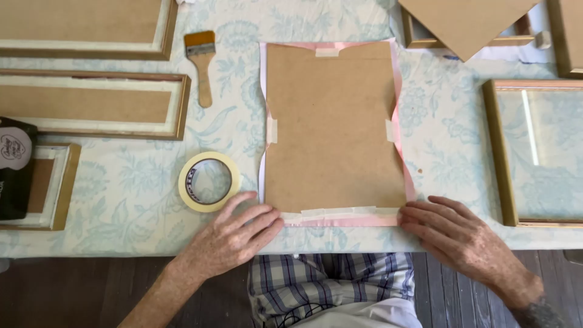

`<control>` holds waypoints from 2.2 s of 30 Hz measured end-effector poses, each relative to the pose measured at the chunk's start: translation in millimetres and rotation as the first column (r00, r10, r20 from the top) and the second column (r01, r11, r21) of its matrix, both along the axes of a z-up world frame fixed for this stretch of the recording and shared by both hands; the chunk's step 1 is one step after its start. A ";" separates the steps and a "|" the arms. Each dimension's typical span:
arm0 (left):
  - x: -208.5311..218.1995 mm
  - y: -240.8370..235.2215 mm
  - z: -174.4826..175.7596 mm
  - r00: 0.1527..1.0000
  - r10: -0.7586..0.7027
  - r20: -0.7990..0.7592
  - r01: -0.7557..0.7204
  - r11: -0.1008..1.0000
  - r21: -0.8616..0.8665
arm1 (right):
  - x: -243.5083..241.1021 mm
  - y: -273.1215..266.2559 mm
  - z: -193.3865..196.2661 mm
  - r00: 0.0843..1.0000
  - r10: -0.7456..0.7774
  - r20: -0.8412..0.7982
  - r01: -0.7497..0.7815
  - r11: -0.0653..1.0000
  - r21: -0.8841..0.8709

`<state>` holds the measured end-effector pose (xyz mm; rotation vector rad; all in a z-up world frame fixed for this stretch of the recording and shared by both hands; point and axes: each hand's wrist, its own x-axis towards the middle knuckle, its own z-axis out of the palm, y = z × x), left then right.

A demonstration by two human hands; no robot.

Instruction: Taping pink fabric onto a cardboard backing to prepare it for a picture frame

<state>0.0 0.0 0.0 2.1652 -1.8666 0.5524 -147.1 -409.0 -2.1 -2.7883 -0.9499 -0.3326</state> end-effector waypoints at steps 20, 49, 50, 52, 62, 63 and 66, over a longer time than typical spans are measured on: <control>-9.8 37.7 -32.9 0.750 0.630 -0.201 -0.651 0.757 -0.056 | 112.5 183.0 29.3 0.928 -0.012 -0.373 0.221 0.823 0.523; 3.2 17.1 13.0 0.473 0.407 -0.782 -0.654 0.756 -0.002 | 139.9 216.1 9.9 0.823 0.003 -0.569 0.518 0.407 0.752; 6.6 15.1 13.1 0.475 0.444 -0.760 -0.657 0.753 0.029 | 139.9 214.8 8.0 0.830 0.007 -0.558 0.512 0.389 0.766; 12.8 14.4 12.9 0.477 0.485 -0.733 -0.661 0.747 0.064 | 139.8 216.1 6.5 0.838 0.014 -0.546 0.503 0.367 0.782; 20.0 5.1 17.1 0.435 0.517 -0.737 -0.667 0.735 0.122 | 150.6 224.1 17.0 0.781 -0.031 -0.624 0.571 0.442 0.692; 20.2 5.2 15.4 0.438 0.511 -0.740 -0.669 0.735 0.112 | 150.9 223.5 17.5 0.782 -0.011 -0.624 0.562 0.445 0.697; 18.1 4.9 17.6 0.454 0.522 -0.722 -0.672 0.732 0.107 | 150.0 217.6 0.2 0.786 0.010 -0.618 0.547 0.453 0.704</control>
